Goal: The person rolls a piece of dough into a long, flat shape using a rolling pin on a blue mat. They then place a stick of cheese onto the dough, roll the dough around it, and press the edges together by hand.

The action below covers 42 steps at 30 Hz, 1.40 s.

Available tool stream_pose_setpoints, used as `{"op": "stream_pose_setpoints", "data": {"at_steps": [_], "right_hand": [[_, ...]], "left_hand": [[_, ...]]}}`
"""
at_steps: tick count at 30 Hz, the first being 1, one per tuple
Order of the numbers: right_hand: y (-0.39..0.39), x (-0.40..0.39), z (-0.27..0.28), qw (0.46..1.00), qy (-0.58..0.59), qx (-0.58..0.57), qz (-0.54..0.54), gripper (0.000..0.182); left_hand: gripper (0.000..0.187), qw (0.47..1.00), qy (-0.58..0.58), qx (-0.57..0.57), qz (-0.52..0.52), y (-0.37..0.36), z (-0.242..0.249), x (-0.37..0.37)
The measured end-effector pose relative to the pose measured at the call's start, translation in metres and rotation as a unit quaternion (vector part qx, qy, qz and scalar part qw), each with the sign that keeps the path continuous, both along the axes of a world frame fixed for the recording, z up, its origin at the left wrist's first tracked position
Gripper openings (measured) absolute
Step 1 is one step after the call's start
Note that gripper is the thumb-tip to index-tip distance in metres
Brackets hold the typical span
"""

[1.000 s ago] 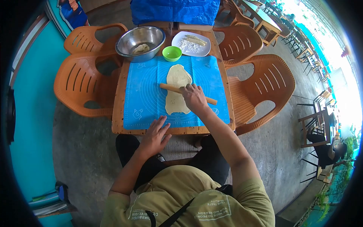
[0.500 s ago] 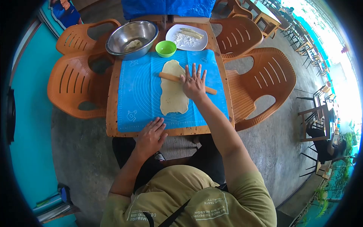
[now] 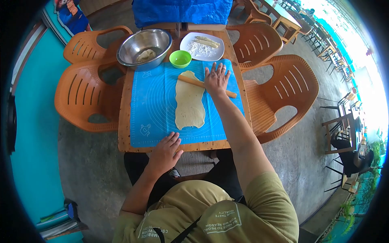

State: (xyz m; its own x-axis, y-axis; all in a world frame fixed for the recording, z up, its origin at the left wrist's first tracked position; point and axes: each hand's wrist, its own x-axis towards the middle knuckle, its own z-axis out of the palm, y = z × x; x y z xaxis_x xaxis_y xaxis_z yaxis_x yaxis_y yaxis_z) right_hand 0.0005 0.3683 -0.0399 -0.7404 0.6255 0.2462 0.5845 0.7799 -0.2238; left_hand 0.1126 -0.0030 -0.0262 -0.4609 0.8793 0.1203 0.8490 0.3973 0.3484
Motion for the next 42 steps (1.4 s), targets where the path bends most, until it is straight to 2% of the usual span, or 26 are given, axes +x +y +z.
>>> {"op": "stream_pose_setpoints", "data": {"at_steps": [1,2,3,5,6,7,9,13,15,25,31,34,37,39,40,41,42], "right_hand": [[0.001,0.001,0.005,1.000,0.019,0.022,-0.003,0.065],[0.004,0.002,-0.005,0.991,0.105,0.085,0.010,0.055],[0.005,0.006,-0.002,0.990,0.106,0.088,0.014,0.055],[0.002,0.021,0.001,0.992,0.117,-0.030,0.024,0.045],[0.004,0.030,-0.006,0.984,0.162,0.011,0.075,0.034],[0.002,0.043,-0.004,0.984,0.159,0.012,0.078,0.034],[-0.003,0.072,0.002,0.974,0.133,0.000,0.183,0.027],[-0.004,0.105,0.015,0.961,0.110,0.073,0.243,0.027],[0.006,0.108,0.008,0.966,0.106,0.054,0.231,0.032],[0.025,0.099,-0.012,0.961,0.128,0.017,0.245,0.028],[0.026,0.109,-0.005,0.956,0.183,0.001,0.227,0.027],[0.012,0.117,0.012,0.948,0.193,0.017,0.251,0.026],[-0.018,0.115,0.018,0.953,0.164,-0.053,0.250,0.025],[-0.037,0.106,0.012,0.952,0.073,-0.169,0.244,0.031],[-0.063,0.105,0.033,0.929,0.027,-0.327,0.173,0.037],[-0.090,0.106,0.057,0.874,-0.019,-0.475,0.098,0.043],[-0.095,0.101,0.039,0.854,-0.005,-0.505,0.120,0.049]], "left_hand": [[0.052,1.000,-0.006,0.004,-0.001,0.000,0.000,0.000],[0.051,1.000,-0.012,0.009,-0.001,0.000,0.000,-0.001],[0.051,1.000,-0.011,0.011,0.003,0.000,0.000,-0.002],[0.051,0.999,-0.024,0.022,-0.002,-0.001,0.000,-0.002],[0.051,0.999,-0.026,0.023,0.001,-0.002,-0.001,-0.002],[0.050,0.999,-0.035,0.027,0.006,-0.002,-0.002,-0.002],[0.050,0.998,-0.045,0.034,0.014,-0.002,-0.005,-0.001],[0.049,0.998,-0.041,0.035,0.024,-0.002,-0.007,-0.002],[0.049,0.998,-0.038,0.035,0.024,-0.002,-0.006,-0.001],[0.047,0.998,-0.039,0.049,0.031,-0.003,-0.011,-0.001],[0.046,0.998,-0.028,0.052,0.025,-0.003,-0.012,-0.001],[0.047,0.998,-0.022,0.055,0.025,-0.004,-0.011,-0.001],[0.047,0.998,-0.013,0.053,0.025,-0.004,-0.012,0.001],[0.047,0.998,-0.009,0.049,0.026,-0.003,-0.010,0.001],[0.047,0.997,-0.030,0.062,0.032,-0.003,-0.008,0.000],[0.047,0.995,-0.050,0.076,0.038,-0.003,-0.005,-0.001],[0.047,0.995,-0.048,0.076,0.038,-0.002,0.002,0.000]]}}
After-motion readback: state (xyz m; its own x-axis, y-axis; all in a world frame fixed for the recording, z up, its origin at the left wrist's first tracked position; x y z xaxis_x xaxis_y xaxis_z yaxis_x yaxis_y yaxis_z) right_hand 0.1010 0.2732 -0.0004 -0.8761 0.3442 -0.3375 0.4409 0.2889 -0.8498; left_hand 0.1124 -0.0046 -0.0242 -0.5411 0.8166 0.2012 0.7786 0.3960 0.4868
